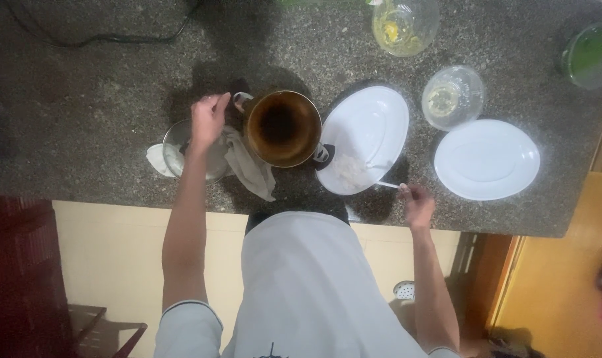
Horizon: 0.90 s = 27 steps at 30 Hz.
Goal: The person is preparing food by removing a pot lid, spooning a substance onto a plate of flour, and coating it with their hands.
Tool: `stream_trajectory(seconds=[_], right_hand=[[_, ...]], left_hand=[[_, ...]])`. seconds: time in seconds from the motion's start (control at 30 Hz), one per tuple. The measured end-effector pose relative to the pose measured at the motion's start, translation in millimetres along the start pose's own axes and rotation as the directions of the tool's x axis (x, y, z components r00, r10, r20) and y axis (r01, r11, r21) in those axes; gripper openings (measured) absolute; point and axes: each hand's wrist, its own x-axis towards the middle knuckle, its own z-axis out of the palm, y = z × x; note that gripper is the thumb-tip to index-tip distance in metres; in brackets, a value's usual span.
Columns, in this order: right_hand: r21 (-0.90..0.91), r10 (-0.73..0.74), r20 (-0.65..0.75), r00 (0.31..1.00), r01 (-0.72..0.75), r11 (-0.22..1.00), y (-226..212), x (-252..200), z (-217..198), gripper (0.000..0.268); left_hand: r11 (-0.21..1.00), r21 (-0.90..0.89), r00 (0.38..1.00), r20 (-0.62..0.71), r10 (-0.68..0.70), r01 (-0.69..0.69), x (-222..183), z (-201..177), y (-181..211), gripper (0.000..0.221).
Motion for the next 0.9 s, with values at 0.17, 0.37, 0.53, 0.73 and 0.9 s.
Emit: stream_trajectory(seconds=[0.17,0.37,0.53,0.73,0.9], right_hand=[[-0.174,-0.356,-0.110,0.928,0.335,0.926,30.5,0.8,9.1,0.013],[-0.413,-0.809,-0.098,0.580,0.716,0.563,35.0,-2.6,10.8,0.006],[-0.367,-0.750,-0.156,0.643,0.667,0.648,37.6,2.8,16.3,0.009],[0.178,-0.203,-0.173,0.964,0.233,0.956,-7.0,9.0,25.5,0.013],[-0.081,-0.003,-0.102,0.995,-0.005,0.997,-17.9,21.9,25.5,0.023]], left_hand=[[1.000,-0.005,1.000,0.007,-0.001,0.001,-0.8,-0.1,-3.4,0.026],[0.999,0.000,0.999,-0.015,-0.036,0.036,-3.7,1.4,-2.2,0.026],[1.000,-0.014,0.999,-0.035,-0.020,0.020,-3.6,4.8,-9.9,0.026],[0.997,-0.053,0.998,-0.034,-0.053,0.051,-6.0,0.5,0.2,0.025],[0.994,-0.062,0.995,-0.042,-0.094,0.091,-13.2,-3.9,11.0,0.026]])
